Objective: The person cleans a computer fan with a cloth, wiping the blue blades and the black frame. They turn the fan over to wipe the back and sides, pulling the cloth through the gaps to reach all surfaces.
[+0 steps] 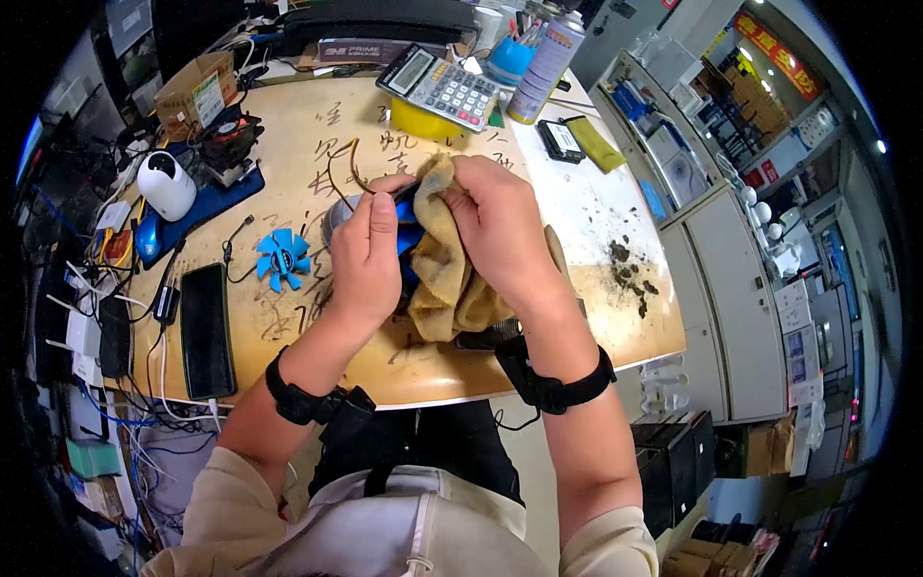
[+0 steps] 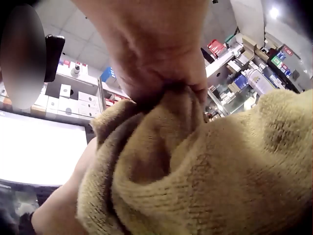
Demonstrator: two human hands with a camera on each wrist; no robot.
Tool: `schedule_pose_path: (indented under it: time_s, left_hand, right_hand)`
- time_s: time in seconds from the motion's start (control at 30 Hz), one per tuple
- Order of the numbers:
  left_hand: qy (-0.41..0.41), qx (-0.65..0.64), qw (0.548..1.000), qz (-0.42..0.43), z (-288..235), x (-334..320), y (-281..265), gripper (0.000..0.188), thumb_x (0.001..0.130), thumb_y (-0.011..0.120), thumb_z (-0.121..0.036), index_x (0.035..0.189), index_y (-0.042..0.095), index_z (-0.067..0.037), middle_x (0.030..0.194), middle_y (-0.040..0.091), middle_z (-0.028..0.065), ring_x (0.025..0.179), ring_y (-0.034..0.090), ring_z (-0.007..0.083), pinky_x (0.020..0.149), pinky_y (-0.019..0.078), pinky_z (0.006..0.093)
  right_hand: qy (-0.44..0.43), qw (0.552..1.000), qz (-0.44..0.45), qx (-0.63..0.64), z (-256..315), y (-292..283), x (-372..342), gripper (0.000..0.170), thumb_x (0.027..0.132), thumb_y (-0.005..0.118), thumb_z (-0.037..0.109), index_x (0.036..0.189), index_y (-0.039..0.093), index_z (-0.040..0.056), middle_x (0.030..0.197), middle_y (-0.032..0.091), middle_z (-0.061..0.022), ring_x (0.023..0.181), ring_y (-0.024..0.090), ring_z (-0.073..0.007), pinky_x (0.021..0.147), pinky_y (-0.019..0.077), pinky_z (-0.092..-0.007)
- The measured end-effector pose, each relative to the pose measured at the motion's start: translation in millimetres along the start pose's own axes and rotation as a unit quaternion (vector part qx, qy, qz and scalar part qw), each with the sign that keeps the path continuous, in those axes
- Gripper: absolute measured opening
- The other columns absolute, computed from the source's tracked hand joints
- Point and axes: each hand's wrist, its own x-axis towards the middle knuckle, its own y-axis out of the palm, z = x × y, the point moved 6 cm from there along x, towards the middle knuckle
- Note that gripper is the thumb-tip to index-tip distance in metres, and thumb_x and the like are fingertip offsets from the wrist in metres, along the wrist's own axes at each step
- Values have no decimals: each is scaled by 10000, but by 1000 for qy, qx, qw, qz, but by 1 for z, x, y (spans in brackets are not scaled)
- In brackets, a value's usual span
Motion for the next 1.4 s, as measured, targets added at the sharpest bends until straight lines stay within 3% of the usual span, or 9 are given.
schedule_pose_path:
  time_s: [0.1,0.2,0.23,0.33,0.5,1.07,1.2,1.27,1.4]
  left_hand:
    - [-3,-57,998,9,6,1,3,346,913,447,-290,1178,414,-70,776,587,151,689,577,268,642,438,325]
    - [-68,-317,944,56,15,2,15,494,885,514,-297,1262,284,-75,937,562,116,823,529,179,755,410,284]
    - [-55,-314,945,78,5,-2,14,546,872,546,-276,1285,248,-79,1038,504,90,925,457,133,834,368,264]
    - [7,-198,980,8,-2,-3,7,463,879,529,-235,1259,333,-57,940,552,88,825,508,124,744,416,250]
    - [73,-170,983,0,-5,7,-2,272,903,468,-198,1119,521,-42,742,592,53,626,486,82,602,425,236]
    - [13,-228,953,199,5,8,13,376,911,480,-318,1118,538,-10,934,618,68,858,524,102,786,419,250]
    - [-35,-293,936,194,12,6,19,512,892,495,-388,1277,385,-67,1095,515,65,1005,463,124,876,371,262]
    - [-74,-395,903,148,20,2,25,601,874,530,-390,1339,288,-96,1159,463,79,1056,437,142,901,361,271]
    - [75,-231,961,134,-5,-3,26,782,803,636,-334,1379,180,-63,1305,377,118,1174,389,202,988,308,328]
  right_hand:
    - [30,996,17,-78,5,-6,1,113,767,613,47,775,516,-11,681,520,-194,628,483,-368,556,420,-339]
    - [83,992,-89,-29,-5,-13,-2,89,787,601,44,793,533,-13,699,545,-186,609,517,-306,563,427,-311]
    - [134,987,-79,31,-8,-12,-4,92,842,547,18,927,561,-12,785,595,-32,730,502,-69,684,430,-222]
    - [159,959,-41,229,-25,4,-11,151,848,523,-10,998,536,-11,923,586,-16,836,515,-63,752,426,-215]
    - [116,991,-11,69,-17,-6,-15,171,788,515,-42,956,518,-12,822,602,-204,812,587,-370,670,461,-329]
    - [-79,948,63,-302,9,-8,-13,186,718,639,163,729,478,70,640,574,-83,582,576,-270,493,446,-366]
    - [-9,968,19,-252,3,-17,-18,109,767,591,74,797,497,29,709,591,-126,658,584,-326,560,458,-387]
    - [60,994,-56,-74,-14,-24,-18,104,789,554,35,876,504,7,763,599,-163,707,583,-356,606,463,-376]
    - [155,976,-71,134,-49,-7,-29,175,817,514,5,990,500,-19,838,600,-223,785,579,-386,675,461,-350]
